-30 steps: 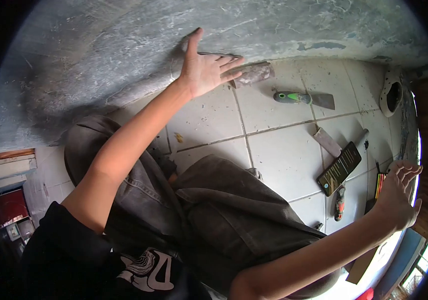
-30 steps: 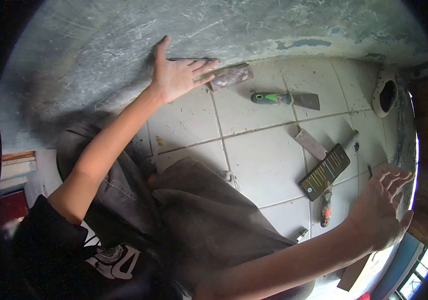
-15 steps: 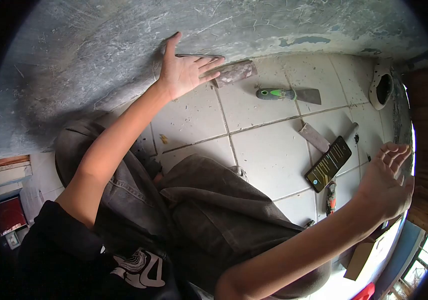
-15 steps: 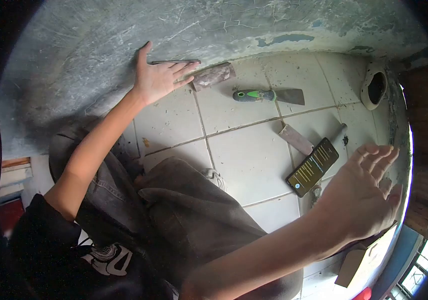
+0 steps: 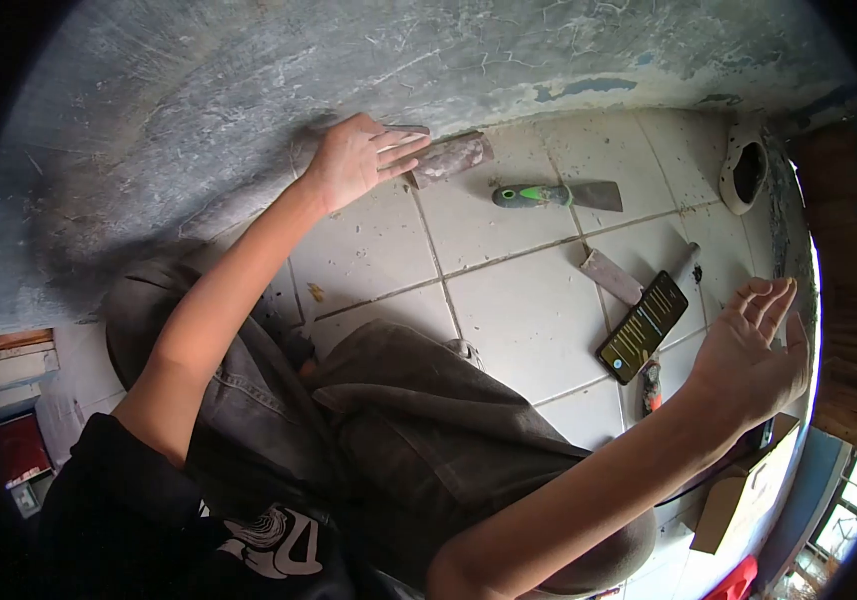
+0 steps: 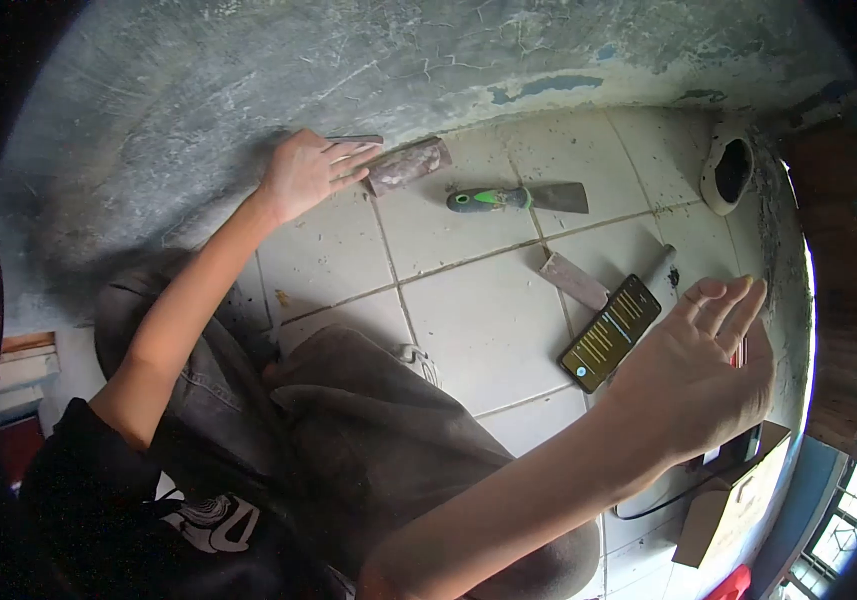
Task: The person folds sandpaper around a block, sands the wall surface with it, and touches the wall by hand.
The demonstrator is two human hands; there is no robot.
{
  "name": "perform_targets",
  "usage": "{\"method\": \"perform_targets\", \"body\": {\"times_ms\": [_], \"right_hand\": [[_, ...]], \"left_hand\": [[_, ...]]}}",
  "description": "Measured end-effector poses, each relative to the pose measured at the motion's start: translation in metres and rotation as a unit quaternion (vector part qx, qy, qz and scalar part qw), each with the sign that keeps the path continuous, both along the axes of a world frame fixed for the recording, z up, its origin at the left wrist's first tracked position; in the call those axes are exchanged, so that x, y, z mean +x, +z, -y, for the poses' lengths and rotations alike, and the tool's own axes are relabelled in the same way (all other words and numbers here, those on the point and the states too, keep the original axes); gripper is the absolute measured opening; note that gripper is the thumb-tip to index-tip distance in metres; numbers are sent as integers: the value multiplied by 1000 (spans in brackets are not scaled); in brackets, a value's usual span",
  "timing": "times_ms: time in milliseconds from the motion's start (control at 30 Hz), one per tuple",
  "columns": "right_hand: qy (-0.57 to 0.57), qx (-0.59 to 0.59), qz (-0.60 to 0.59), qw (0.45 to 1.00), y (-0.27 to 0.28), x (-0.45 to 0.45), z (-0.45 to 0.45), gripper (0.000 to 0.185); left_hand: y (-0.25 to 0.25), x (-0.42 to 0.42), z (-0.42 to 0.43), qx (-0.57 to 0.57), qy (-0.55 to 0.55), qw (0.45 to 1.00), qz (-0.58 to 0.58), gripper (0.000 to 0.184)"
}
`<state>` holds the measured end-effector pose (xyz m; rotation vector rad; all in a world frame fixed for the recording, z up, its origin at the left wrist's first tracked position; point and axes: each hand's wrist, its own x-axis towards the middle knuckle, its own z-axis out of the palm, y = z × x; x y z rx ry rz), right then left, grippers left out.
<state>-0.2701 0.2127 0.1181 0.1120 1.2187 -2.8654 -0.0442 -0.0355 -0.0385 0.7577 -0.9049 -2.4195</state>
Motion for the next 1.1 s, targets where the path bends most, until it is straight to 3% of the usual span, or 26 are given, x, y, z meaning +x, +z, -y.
{"method": "perform_targets", "body": {"times_ms": [33, 300, 333, 400, 433, 500, 633, 833, 933, 1000, 1033, 1100], "right_hand": [[1, -4, 0, 1000, -1, -2, -1, 49], [-10, 9, 18, 1000, -1, -2, 0, 31], [-9, 8, 18, 1000, -3, -5, -4, 31], [24, -42, 26, 999, -5, -11, -10, 53], [26, -43, 26, 998, -5, -9, -8, 53], [6, 10, 8, 1000, -2, -4, -3, 35], [9, 7, 22, 1000, 0, -2, -2, 41], [107, 31, 1, 994, -3, -6, -1, 51], [211, 62, -31, 975, 2, 6, 9, 51], [240, 183, -66, 951, 7, 17, 18, 38], [242, 182, -67, 951, 8, 21, 21, 38], [297, 385, -131, 864, 9, 26, 25, 41]], "left_hand": [[2, -2, -2, 16, 24, 1000, 9, 19], [5, -1, -3, -10, 19, 1000, 14, 17], [6, -1, -3, -6, 13, 1000, 9, 18], [10, -2, -5, -3, 9, 1000, 4, 18], [11, -3, -7, -3, 17, 1000, 11, 17], [11, -3, -7, -5, 28, 999, 17, 17], [8, -3, -5, 4, 24, 1000, 9, 16], [6, -2, -4, -1, 19, 1000, 9, 16], [4, -2, -3, -4, 13, 1000, 9, 17], [3, -1, -3, -7, 12, 1000, 14, 18], [0, -1, -3, -1, 16, 1000, 15, 18], [-1, -2, -2, 4, 23, 1000, 14, 18]]}}
